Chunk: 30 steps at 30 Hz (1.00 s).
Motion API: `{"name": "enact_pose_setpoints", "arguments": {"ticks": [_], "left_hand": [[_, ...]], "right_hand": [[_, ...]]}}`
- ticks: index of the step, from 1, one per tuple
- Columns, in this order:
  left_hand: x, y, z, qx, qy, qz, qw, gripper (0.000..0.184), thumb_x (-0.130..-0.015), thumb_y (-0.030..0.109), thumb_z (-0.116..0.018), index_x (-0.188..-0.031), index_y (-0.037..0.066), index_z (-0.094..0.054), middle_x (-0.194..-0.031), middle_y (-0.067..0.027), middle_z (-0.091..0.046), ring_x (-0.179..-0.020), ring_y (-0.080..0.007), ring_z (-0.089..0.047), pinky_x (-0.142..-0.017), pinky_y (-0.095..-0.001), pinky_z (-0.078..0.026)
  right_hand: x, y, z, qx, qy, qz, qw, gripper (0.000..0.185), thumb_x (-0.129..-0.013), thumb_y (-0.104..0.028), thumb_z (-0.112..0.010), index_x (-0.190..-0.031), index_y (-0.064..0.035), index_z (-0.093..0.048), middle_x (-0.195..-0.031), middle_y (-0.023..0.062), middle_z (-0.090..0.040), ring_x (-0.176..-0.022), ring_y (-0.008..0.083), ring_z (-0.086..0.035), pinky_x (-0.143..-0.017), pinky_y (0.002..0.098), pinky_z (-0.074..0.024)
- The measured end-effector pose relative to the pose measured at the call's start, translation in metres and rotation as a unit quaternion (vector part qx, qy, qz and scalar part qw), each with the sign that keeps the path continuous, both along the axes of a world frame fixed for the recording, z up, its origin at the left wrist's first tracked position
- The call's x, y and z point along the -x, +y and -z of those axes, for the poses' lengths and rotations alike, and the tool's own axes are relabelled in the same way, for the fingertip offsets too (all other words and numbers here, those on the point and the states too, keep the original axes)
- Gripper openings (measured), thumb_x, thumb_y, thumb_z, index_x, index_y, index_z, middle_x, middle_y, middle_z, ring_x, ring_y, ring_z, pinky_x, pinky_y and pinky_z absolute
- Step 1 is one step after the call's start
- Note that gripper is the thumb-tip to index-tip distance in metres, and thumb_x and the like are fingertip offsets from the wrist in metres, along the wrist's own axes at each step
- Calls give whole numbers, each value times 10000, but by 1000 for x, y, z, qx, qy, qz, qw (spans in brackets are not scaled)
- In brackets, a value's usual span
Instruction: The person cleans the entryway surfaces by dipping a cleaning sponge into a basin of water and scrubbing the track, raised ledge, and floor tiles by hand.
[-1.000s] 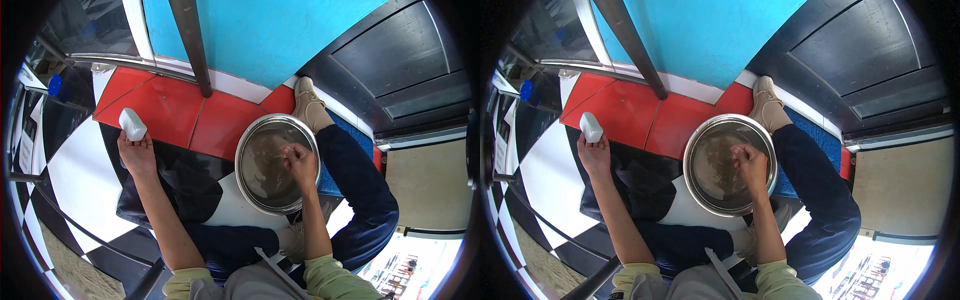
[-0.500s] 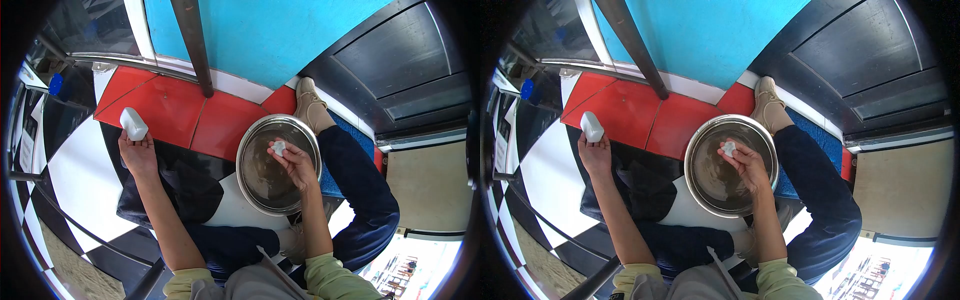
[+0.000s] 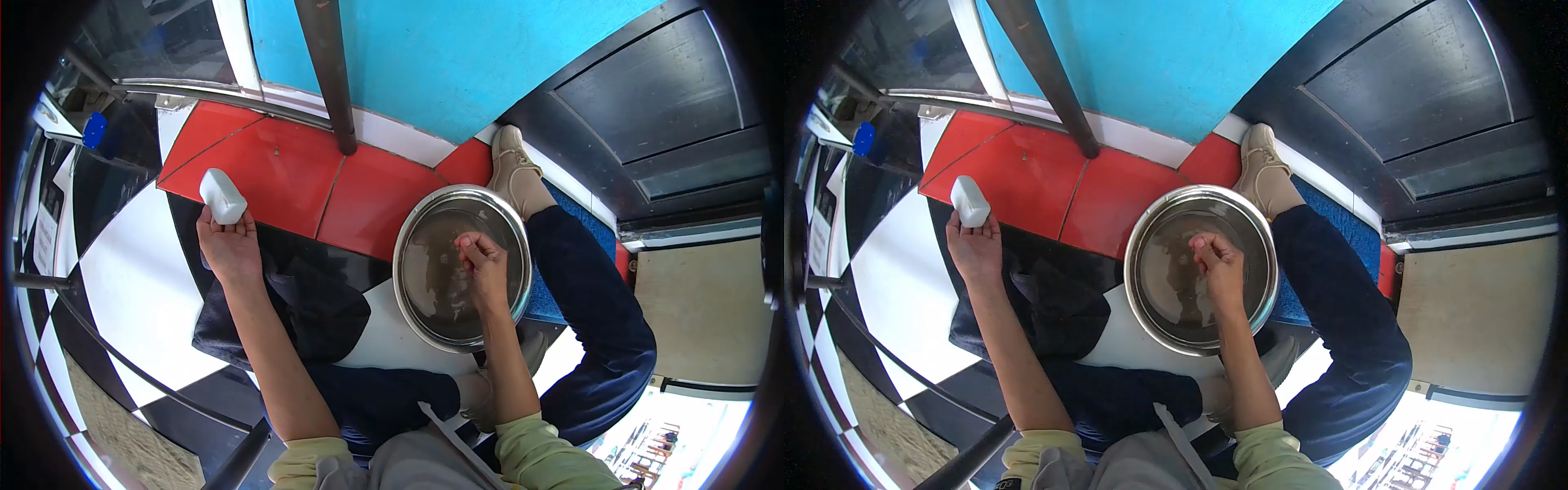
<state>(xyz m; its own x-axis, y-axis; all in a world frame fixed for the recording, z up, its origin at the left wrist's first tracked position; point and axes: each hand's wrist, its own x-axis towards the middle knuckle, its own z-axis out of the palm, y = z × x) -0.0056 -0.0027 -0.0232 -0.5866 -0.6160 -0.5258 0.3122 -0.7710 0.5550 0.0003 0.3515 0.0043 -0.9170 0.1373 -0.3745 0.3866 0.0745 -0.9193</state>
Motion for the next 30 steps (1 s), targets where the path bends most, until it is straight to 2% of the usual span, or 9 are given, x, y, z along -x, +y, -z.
{"name": "enact_pose_setpoints", "arguments": {"ticks": [2,5,11,15,19,21,25,28,30], "left_hand": [[0,0,0,-7,6,4,1000,490,-893,329,-563,-1235,2,-435,-1185,-122,-472,-1059,-231,-499,-936,-355,-426],[2,2,-4,-3,2,0,1000,486,-897,331,-555,-1242,10,-435,-1194,-119,-472,-1061,-230,-499,-936,-356,-424],[-1,0,3,5,9,-2,1000,508,-886,322,-569,-1250,3,-415,-1197,-125,-471,-1077,-259,-507,-918,-382,-447],[-1,-1,3,0,16,-1,1000,509,-888,327,-569,-1248,2,-416,-1188,-120,-474,-1070,-250,-509,-916,-375,-447],[0,1,1,1,7,-7,1000,508,-888,327,-570,-1243,-4,-419,-1184,-121,-476,-1065,-244,-510,-914,-370,-445],[0,0,1,-3,11,-7,1000,501,-889,325,-569,-1242,0,-423,-1184,-121,-477,-1063,-244,-509,-913,-369,-443],[-1,0,2,-6,16,-5,1000,484,-898,324,-558,-1242,9,-429,-1198,-118,-478,-1076,-242,-504,-931,-365,-430],[-1,3,-4,-8,9,-5,1000,460,-911,329,-540,-1237,20,-442,-1199,-110,-486,-1081,-226,-499,-946,-357,-416],[-1,5,-9,-2,5,-12,1000,457,-911,331,-540,-1229,17,-446,-1187,-109,-493,-1073,-221,-504,-941,-352,-418]], "right_hand": [[0,5,17,20,-24,19,999,132,-894,-159,-638,-953,-45,-670,-729,-18,-587,-590,46,-486,-558,173,-359],[3,19,39,152,-64,37,986,180,-900,-126,-623,-1030,-4,-649,-808,19,-621,-633,70,-526,-586,191,-407],[5,-7,-29,181,-23,71,981,255,-914,-53,-577,-1151,42,-592,-955,91,-645,-739,113,-597,-678,215,-483],[9,-7,-64,97,62,7,993,269,-930,-71,-565,-1175,35,-592,-911,77,-648,-701,105,-586,-633,215,-469],[10,-14,-73,-73,127,7,989,195,-937,-72,-559,-1101,-3,-640,-864,66,-646,-668,105,-557,-611,223,-439],[7,-18,-64,-214,140,-14,967,159,-940,-77,-555,-1043,-11,-657,-842,74,-644,-664,121,-554,-615,242,-437],[3,-12,-12,-367,277,-48,887,146,-937,-105,-555,-953,13,-639,-785,125,-611,-683,172,-580,-664,299,-468],[-3,-9,9,-320,176,-68,928,136,-933,-108,-562,-951,-7,-652,-807,95,-639,-716,162,-600,-662,291,-471],[-1,0,15,-184,10,-120,975,142,-929,-109,-570,-989,-9,-652,-863,88,-660,-757,160,-618,-665,278,-473]]}}
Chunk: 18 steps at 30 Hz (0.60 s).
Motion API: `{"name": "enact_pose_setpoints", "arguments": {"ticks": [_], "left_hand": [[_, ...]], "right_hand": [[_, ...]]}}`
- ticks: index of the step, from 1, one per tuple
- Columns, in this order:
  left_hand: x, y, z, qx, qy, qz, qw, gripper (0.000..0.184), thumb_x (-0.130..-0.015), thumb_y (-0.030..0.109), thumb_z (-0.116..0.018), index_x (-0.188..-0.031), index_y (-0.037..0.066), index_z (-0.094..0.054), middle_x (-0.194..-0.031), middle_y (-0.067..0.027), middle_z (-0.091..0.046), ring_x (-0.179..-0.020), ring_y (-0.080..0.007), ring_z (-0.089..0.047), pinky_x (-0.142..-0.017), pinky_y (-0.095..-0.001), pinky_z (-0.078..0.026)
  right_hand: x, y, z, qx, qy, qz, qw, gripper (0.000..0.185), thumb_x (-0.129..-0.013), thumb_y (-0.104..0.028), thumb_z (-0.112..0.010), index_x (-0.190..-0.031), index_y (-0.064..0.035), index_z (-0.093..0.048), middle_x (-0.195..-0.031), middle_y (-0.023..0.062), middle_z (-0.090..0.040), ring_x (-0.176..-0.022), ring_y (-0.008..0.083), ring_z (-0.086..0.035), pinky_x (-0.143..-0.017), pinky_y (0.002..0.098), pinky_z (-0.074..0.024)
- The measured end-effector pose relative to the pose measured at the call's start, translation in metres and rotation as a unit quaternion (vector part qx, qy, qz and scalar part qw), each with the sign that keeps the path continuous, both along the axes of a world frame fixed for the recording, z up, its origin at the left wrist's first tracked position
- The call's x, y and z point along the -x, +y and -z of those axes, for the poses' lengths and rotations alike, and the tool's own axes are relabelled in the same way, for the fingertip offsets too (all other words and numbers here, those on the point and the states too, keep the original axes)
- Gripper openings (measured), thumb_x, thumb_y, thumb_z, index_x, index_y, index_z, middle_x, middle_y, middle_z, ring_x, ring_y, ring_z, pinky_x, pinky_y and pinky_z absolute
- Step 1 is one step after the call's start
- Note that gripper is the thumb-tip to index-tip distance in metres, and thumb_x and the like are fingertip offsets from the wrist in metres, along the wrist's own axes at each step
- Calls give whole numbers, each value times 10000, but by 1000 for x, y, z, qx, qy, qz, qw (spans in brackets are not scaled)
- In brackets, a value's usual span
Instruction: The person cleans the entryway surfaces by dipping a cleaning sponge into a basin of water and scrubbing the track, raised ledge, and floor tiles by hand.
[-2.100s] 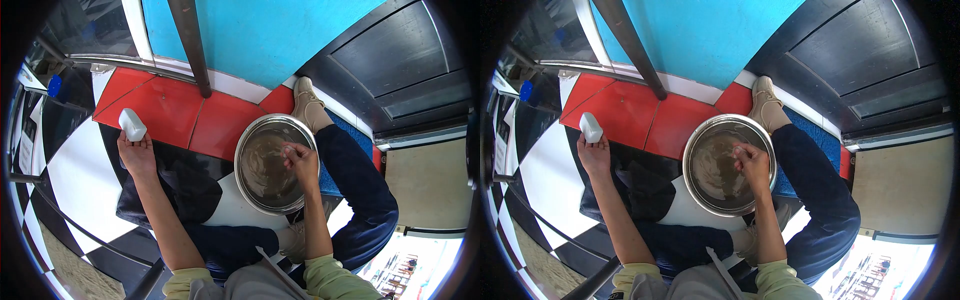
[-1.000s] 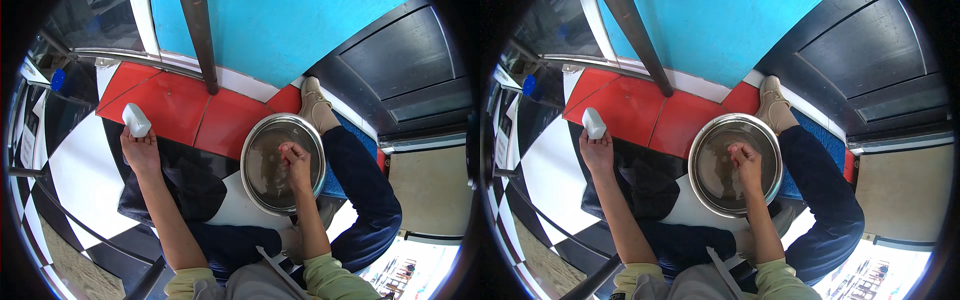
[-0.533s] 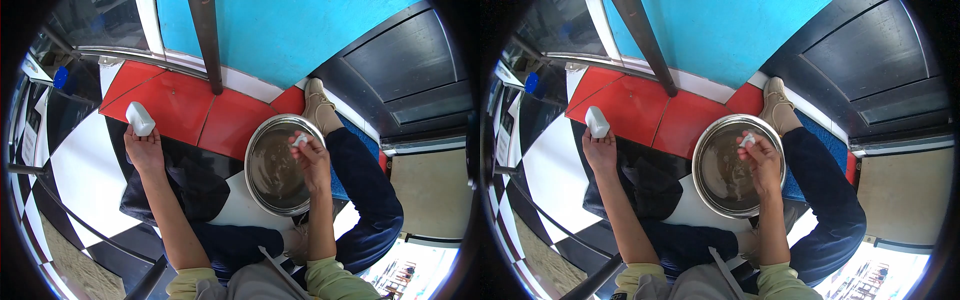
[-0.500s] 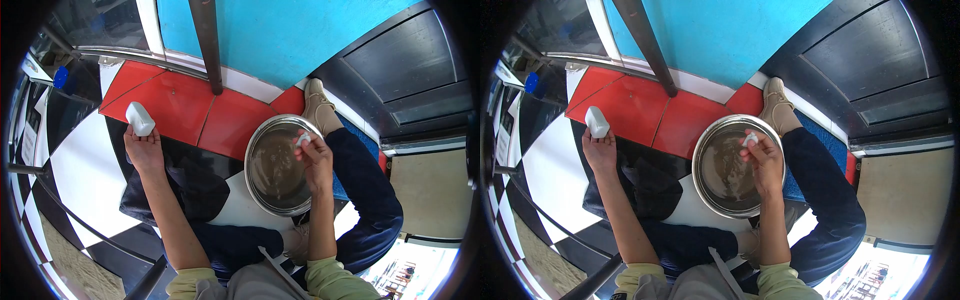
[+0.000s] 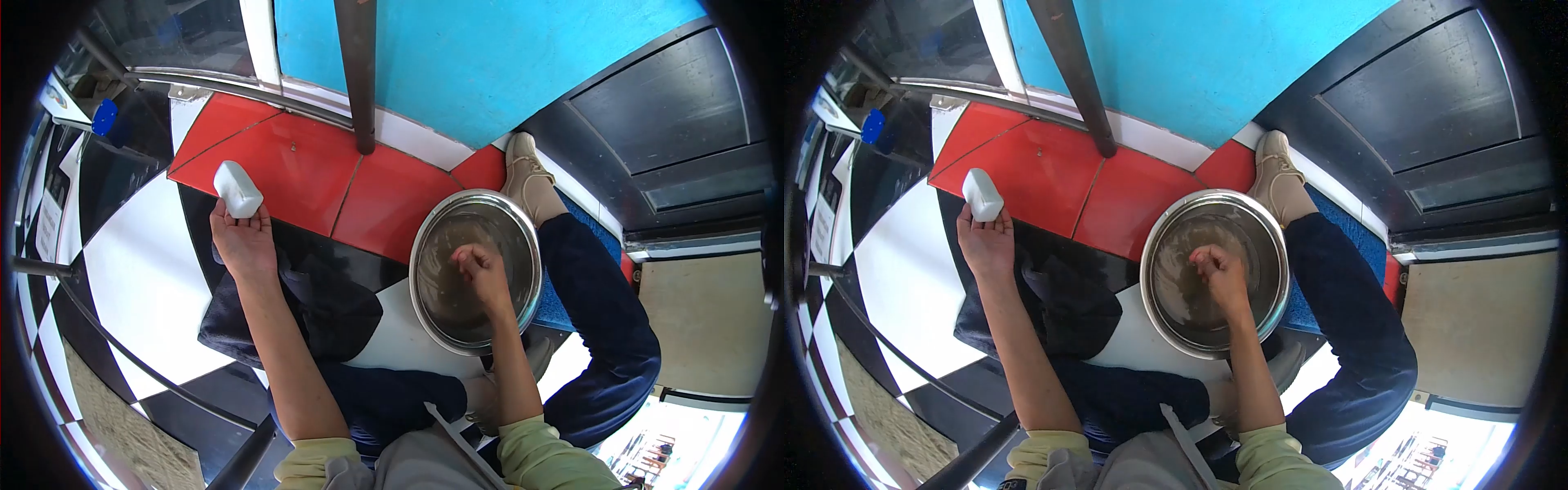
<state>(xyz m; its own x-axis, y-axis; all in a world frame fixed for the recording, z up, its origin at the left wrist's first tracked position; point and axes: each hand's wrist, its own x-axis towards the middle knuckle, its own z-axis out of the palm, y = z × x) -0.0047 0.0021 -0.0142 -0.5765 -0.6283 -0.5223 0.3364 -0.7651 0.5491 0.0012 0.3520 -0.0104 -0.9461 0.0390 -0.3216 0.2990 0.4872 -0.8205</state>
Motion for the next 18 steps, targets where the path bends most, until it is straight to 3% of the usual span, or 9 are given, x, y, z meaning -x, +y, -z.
{"name": "enact_pose_setpoints", "arguments": {"ticks": [1,4,7,10,14,18], "left_hand": [[0,0,-1,2,0,1,1000,456,-911,331,-540,-1227,16,-447,-1188,-108,-493,-1074,-221,-504,-942,-352,-418],[-1,-1,2,-1,7,6,1000,460,-904,322,-548,-1232,19,-438,-1201,-113,-480,-1082,-232,-504,-943,-362,-422],[0,-6,9,-16,20,15,1000,485,-891,307,-567,-1255,26,-413,-1225,-126,-457,-1094,-258,-503,-941,-381,-433],[0,-5,8,-16,15,13,1000,496,-891,310,-567,-1260,21,-407,-1228,-129,-454,-1092,-259,-502,-940,-378,-432],[0,-6,8,-14,13,10,1000,505,-891,316,-569,-1263,17,-405,-1228,-133,-452,-1090,-258,-502,-939,-374,-431],[0,-6,9,-11,15,7,1000,501,-892,318,-571,-1260,16,-413,-1221,-134,-451,-1085,-259,-503,-937,-378,-433]], "right_hand": [[0,4,1,60,-96,-7,993,150,-928,-109,-573,-1008,-10,-651,-890,84,-670,-777,160,-627,-666,272,-474],[0,4,-17,207,-69,75,973,237,-930,-97,-556,-1124,25,-616,-1003,120,-668,-843,171,-645,-721,254,-505],[8,-1,-47,381,-67,105,916,366,-936,-75,-511,-1258,98,-500,-1125,209,-623,-928,217,-655,-841,281,-536],[13,-3,-70,482,-78,63,871,429,-933,-49,-476,-1319,129,-409,-1210,263,-567,-1000,259,-647,-936,324,-526],[14,-13,-84,498,-67,53,863,440,-923,-37,-498,-1322,125,-407,-1215,271,-564,-996,268,-654,-901,319,-547],[13,-15,-79,436,-52,51,897,402,-898,-24,-565,-1277,84,-484,-1130,225,-614,-915,232,-671,-843,292,-562]]}}
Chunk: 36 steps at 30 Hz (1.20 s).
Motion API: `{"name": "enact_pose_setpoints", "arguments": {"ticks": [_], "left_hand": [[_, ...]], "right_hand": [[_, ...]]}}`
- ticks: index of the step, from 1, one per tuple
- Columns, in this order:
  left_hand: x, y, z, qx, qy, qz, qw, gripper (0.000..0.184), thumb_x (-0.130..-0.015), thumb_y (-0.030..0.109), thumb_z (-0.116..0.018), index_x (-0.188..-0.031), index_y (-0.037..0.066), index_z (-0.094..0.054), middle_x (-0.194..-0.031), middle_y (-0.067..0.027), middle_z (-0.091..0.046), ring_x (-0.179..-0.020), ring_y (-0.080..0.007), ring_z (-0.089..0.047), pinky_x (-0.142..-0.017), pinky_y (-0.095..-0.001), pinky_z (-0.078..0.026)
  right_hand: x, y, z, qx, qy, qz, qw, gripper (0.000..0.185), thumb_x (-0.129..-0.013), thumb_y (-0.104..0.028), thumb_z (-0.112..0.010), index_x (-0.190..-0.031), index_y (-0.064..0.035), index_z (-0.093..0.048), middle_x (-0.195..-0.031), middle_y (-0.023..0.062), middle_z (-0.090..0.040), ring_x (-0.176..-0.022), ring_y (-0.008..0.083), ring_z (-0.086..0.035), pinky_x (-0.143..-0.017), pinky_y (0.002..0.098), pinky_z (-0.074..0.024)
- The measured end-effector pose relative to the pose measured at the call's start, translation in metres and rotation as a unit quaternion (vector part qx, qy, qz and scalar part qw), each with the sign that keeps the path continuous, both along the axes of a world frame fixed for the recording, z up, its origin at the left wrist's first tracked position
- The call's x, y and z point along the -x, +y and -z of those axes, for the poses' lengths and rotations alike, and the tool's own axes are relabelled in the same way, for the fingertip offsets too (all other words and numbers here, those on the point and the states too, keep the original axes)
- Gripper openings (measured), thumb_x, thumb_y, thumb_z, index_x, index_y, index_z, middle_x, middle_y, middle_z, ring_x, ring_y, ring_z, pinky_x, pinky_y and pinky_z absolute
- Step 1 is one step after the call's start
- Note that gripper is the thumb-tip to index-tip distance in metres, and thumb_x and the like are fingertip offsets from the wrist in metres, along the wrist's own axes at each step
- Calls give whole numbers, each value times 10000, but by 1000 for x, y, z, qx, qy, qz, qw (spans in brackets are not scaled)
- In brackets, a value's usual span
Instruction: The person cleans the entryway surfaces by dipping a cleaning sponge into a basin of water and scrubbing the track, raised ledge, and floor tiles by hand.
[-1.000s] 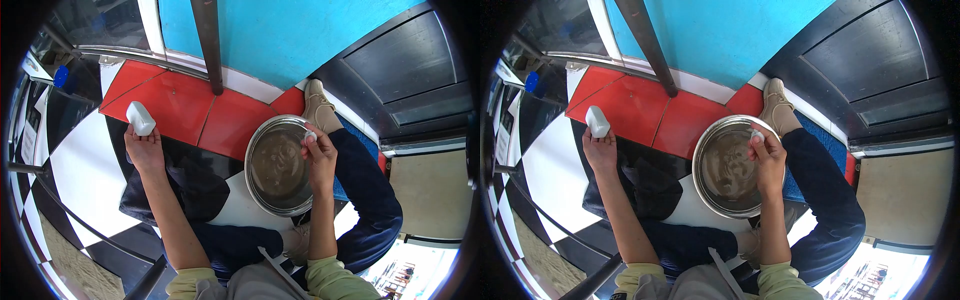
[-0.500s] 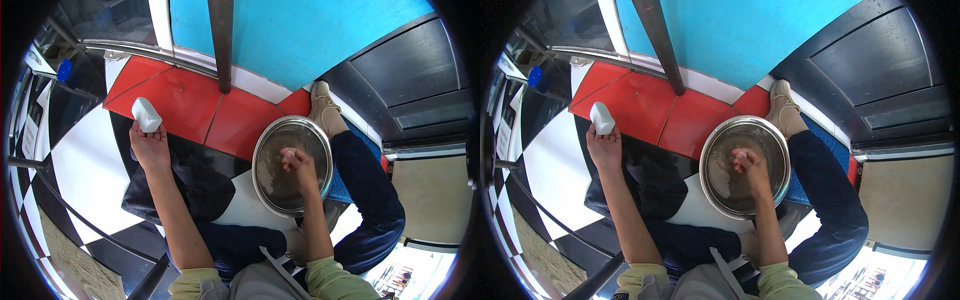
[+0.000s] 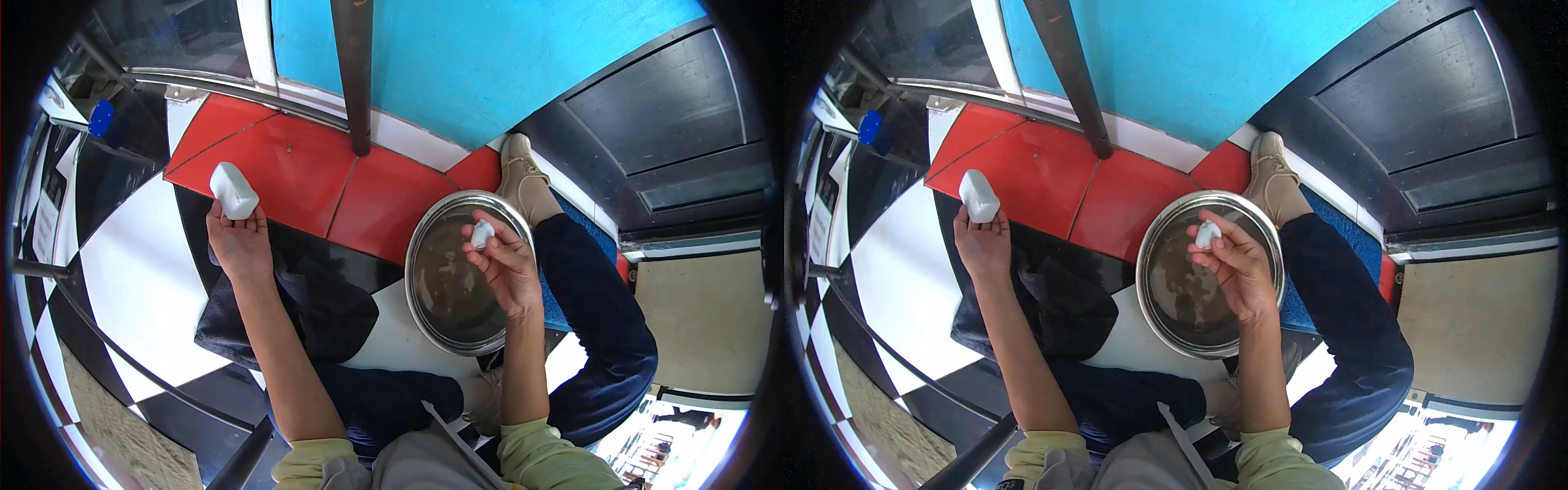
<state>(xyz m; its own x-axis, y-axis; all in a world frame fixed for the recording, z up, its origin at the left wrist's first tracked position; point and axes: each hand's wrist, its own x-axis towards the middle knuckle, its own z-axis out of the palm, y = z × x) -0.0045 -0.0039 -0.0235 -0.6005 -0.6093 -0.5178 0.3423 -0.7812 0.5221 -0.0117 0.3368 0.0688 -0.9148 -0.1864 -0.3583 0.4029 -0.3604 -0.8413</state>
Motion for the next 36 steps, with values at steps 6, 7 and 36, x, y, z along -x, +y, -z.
{"name": "enact_pose_setpoints", "arguments": {"ticks": [6,7,36], "left_hand": [[2,3,-3,-3,-16,-12,1000,419,-902,328,-549,-1215,60,-472,-1198,-97,-490,-1076,-230,-498,-951,-362,-409],[1,3,-3,-11,-13,-6,1000,414,-900,327,-550,-1208,60,-475,-1196,-96,-492,-1071,-232,-502,-947,-362,-412],[-9,-5,-21,-47,38,-32,998,390,-938,303,-493,-1226,40,-470,-1187,-93,-538,-1082,-231,-530,-931,-343,-420]], "right_hand": [[1,9,39,-206,32,64,976,243,-859,-30,-650,-1092,38,-634,-899,101,-668,-739,127,-629,-673,223,-518],[1,14,47,-215,35,74,973,218,-856,-35,-655,-1063,33,-647,-871,87,-667,-719,116,-617,-655,219,-505],[177,-321,169,-579,599,-138,536,381,-843,-30,-500,-1209,67,-543,-1245,208,-511,-1162,357,-510,-953,417,-443]]}}
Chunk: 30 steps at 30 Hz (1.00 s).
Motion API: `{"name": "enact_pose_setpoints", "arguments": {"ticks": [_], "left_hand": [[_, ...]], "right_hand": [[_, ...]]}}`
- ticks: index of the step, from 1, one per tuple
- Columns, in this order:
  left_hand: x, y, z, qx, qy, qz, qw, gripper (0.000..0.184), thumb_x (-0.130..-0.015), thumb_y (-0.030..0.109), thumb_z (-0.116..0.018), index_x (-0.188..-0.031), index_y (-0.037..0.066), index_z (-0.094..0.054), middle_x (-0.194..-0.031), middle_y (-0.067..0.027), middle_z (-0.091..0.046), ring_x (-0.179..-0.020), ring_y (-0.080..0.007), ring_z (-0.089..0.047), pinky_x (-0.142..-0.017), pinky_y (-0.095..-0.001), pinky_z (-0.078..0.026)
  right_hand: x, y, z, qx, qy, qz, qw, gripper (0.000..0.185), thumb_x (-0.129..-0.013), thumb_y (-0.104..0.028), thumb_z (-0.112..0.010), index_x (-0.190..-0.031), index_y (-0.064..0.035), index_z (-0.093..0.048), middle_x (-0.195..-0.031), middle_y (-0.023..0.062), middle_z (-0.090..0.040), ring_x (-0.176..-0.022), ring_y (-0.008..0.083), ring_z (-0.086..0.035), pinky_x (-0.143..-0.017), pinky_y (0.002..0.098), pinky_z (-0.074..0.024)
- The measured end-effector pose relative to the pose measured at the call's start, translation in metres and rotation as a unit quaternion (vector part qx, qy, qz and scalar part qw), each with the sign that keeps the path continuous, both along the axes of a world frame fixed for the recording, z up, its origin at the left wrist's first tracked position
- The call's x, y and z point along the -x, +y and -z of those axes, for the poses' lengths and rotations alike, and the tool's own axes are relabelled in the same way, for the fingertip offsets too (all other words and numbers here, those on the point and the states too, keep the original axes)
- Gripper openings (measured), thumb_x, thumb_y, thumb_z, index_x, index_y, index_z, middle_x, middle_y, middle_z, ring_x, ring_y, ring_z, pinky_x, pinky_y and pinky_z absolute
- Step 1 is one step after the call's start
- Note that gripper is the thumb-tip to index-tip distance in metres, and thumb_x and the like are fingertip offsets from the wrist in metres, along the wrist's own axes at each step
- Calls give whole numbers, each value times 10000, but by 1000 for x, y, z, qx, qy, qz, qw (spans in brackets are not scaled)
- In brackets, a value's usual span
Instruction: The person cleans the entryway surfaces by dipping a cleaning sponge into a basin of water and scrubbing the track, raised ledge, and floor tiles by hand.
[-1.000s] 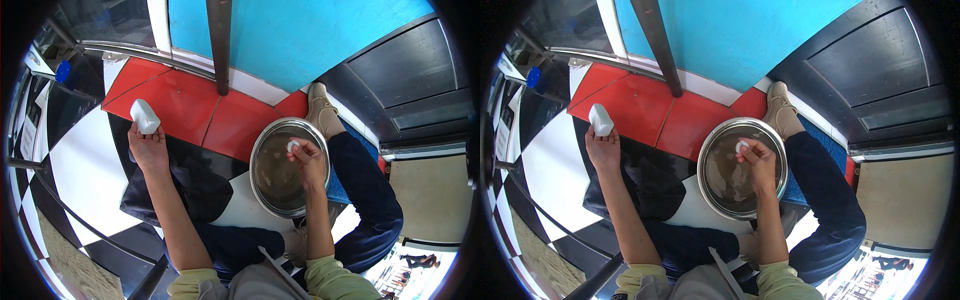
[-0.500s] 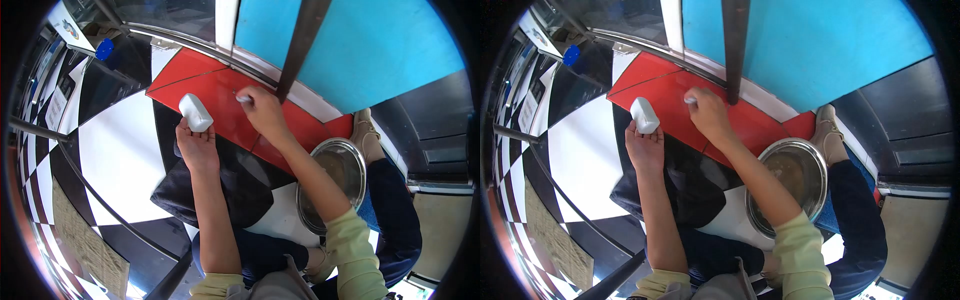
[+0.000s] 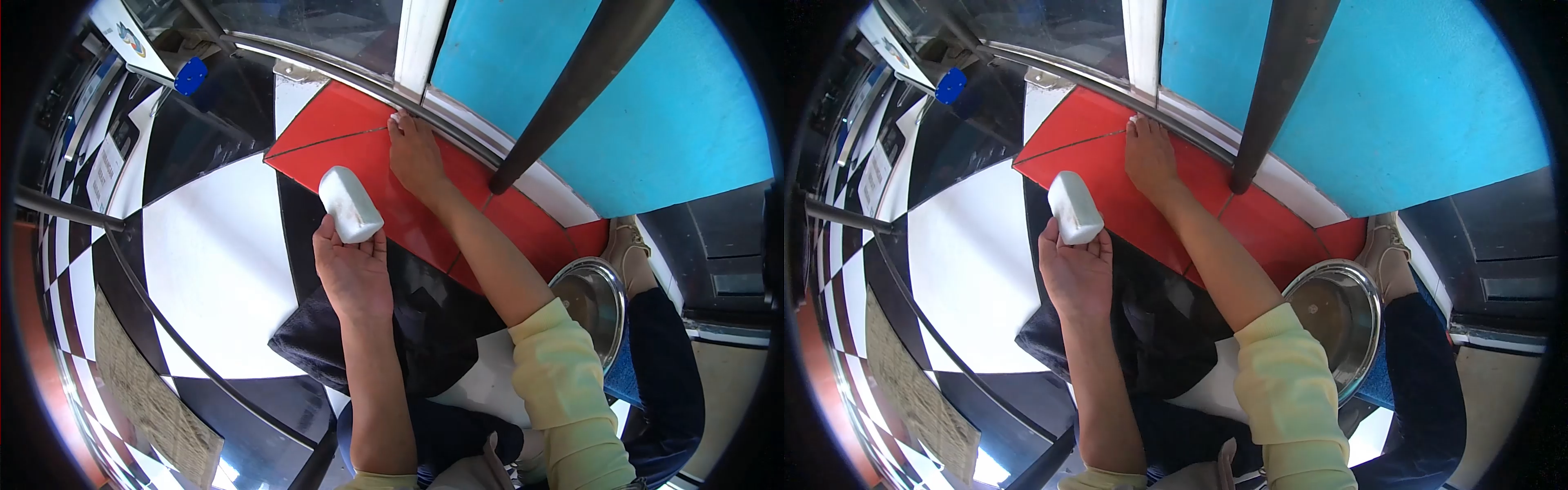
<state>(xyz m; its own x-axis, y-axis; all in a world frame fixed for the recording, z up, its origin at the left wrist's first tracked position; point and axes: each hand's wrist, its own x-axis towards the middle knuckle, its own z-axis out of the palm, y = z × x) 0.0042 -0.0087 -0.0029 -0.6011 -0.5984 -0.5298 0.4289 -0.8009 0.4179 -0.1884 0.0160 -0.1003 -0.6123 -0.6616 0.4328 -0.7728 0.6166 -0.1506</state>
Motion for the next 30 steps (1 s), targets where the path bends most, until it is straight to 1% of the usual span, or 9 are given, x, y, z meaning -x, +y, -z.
{"name": "enact_pose_setpoints", "arguments": {"ticks": [3,6,9,12,15,18,24,27,30], "left_hand": [[0,1,-1,2,-1,4,1000,382,-938,306,-493,-1215,42,-479,-1175,-91,-548,-1071,-233,-540,-919,-341,-426],[1,1,0,2,-3,0,1000,382,-940,306,-493,-1210,36,-482,-1169,-89,-554,-1066,-231,-546,-909,-341,-432],[0,0,-1,-1,-7,3,1000,383,-941,308,-493,-1210,36,-484,-1164,-90,-561,-1063,-228,-551,-904,-341,-436],[-1,0,0,-3,0,6,1000,380,-942,312,-495,-1211,44,-490,-1163,-91,-567,-1058,-225,-556,-905,-342,-438],[0,2,-1,-3,1,1,1000,374,-945,314,-491,-1211,50,-495,-1165,-90,-570,-1057,-225,-557,-910,-343,-438],[-1,2,-1,5,2,1,1000,370,-949,312,-485,-1209,49,-497,-1169,-86,-569,-1060,-226,-556,-915,-343,-437],[0,6,-2,-4,3,11,1000,370,-949,314,-485,-1208,50,-497,-1178,-77,-564,-1072,-217,-549,-919,-342,-433],[0,8,-2,-6,-8,8,1000,373,-948,317,-485,-1208,50,-498,-1173,-77,-567,-1066,-209,-552,-915,-341,-436],[-2,7,-9,-3,-15,-4,1000,384,-948,322,-483,-1210,42,-500,-1155,-81,-579,-1041,-206,-565,-900,-337,-448]], "right_hand": [[9,-5,0,55,-66,-12,996,373,-836,-37,-518,-1197,50,-560,-1220,179,-533,-1126,318,-534,-950,396,-445],[8,-11,6,63,15,-2,998,345,-827,-40,-545,-1162,34,-579,-1159,148,-564,-1105,289,-547,-941,378,-449],[6,-12,7,50,25,5,998,350,-817,-40,-566,-1159,34,-574,-1152,143,-556,-1094,289,-552,-949,385,-444],[4,-8,2,41,67,2,997,389,-813,-72,-592,-1188,30,-560,-1151,139,-546,-1113,287,-533,-982,400,-415],[1,-6,-1,16,-2,35,999,449,-815,-111,-601,-1238,26,-536,-1201,138,-536,-1152,279,-499,-1021,415,-376],[4,-9,0,4,4,8,1000,472,-827,-157,-596,-1257,23,-527,-1231,130,-536,-1185,270,-470,-1035,417,-358],[14,-26,4,1,-2,-32,999,512,-838,-234,-577,-1278,21,-514,-1287,112,-529,-1212,240,-459,-1051,415,-342],[26,-53,6,-9,7,-32,999,533,-838,-293,-565,-1273,12,-526,-1295,107,-542,-1245,209,-442,-1064,405,-332],[33,-97,0,-31,7,-3,999,541,-838,-338,-546,-1255,6,-548,-1271,103,-572,-1245,194,-453,-1065,398,-333]]}}
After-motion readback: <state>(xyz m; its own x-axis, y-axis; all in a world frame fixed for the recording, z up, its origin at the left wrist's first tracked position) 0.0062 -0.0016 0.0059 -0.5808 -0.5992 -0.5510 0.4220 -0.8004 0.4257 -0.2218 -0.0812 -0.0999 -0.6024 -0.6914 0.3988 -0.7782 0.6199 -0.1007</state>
